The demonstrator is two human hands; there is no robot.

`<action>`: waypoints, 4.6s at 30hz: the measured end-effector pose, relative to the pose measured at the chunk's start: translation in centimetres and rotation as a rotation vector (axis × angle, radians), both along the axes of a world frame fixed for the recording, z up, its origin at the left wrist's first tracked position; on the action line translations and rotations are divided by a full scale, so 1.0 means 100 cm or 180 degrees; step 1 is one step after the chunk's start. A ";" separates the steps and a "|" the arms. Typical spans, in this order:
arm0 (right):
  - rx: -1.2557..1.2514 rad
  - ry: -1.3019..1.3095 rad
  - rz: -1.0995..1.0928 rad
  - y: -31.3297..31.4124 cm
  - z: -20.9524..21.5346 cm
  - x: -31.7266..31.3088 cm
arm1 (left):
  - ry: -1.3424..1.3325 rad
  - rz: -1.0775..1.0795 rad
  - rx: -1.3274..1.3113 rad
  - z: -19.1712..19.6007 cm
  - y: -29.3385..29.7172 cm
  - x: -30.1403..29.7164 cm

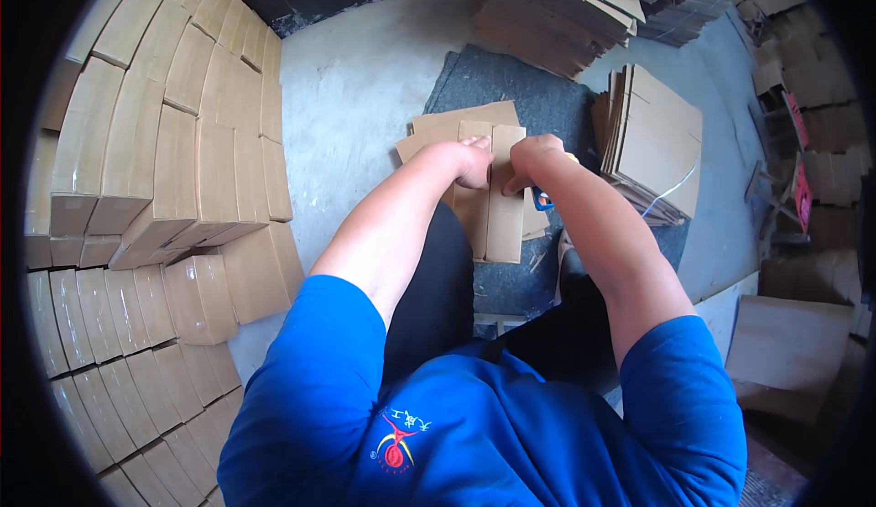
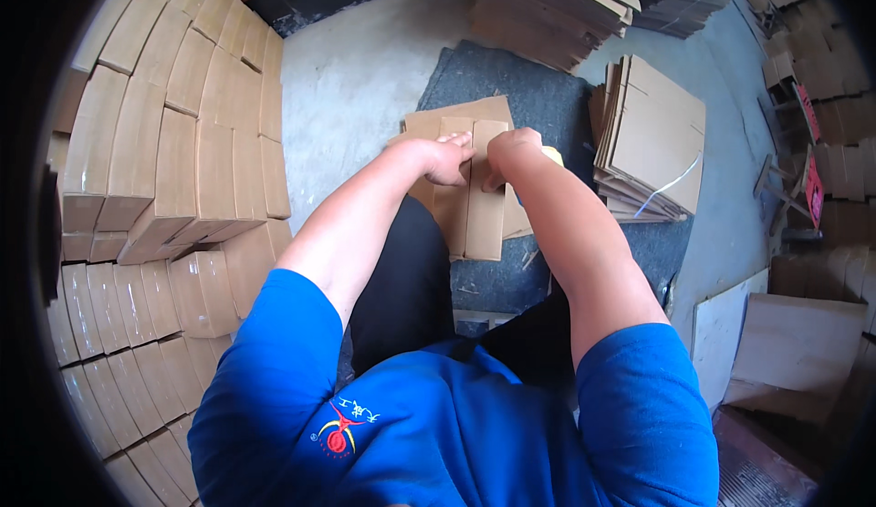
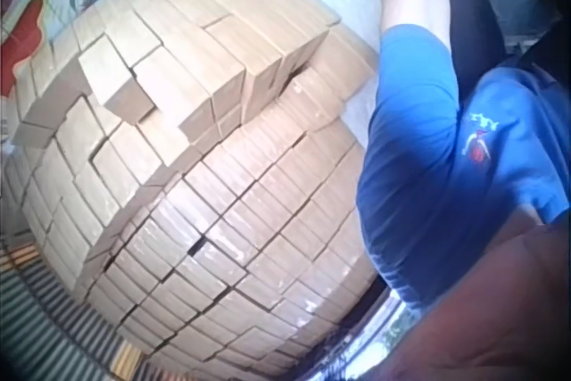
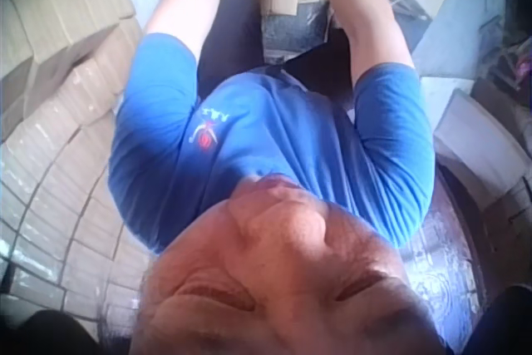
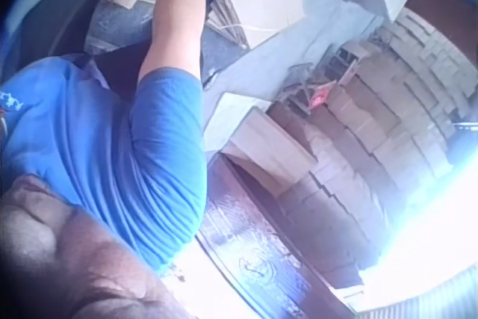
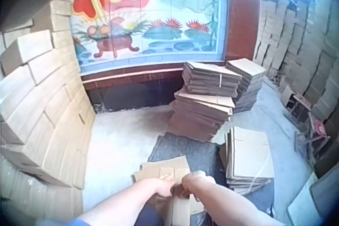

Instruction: Assembling and taping cardboard boxes from flat sheets.

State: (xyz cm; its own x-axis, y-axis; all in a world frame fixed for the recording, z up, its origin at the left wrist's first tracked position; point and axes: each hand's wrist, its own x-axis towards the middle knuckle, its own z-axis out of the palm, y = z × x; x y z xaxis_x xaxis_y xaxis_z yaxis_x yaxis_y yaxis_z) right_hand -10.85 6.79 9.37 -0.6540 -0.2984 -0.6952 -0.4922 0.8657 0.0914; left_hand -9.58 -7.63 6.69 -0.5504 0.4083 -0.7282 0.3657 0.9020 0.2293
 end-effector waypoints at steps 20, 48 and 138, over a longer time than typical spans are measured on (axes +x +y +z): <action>-0.0786 0.0009 -0.0659 0.037 -0.028 -0.005 | 0.1451 0.1682 0.2284 -0.037 -0.049 0.004; -0.3119 0.0881 -0.1868 0.146 0.069 0.004 | 0.1834 0.1784 0.1294 -0.032 0.001 0.002; -0.2158 0.0536 -0.1398 0.168 -0.053 -0.044 | -0.1275 0.0870 0.2666 -0.068 0.027 -0.110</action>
State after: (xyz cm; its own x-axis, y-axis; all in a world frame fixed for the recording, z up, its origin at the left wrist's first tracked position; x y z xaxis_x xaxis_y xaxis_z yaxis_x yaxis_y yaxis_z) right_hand -15.24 23.58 4.07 -0.8882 -0.3108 -0.3384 -0.1223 0.8699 -0.4778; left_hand -20.56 -4.92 -0.10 -0.4777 0.7751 -0.4136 -0.0777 0.4317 0.8987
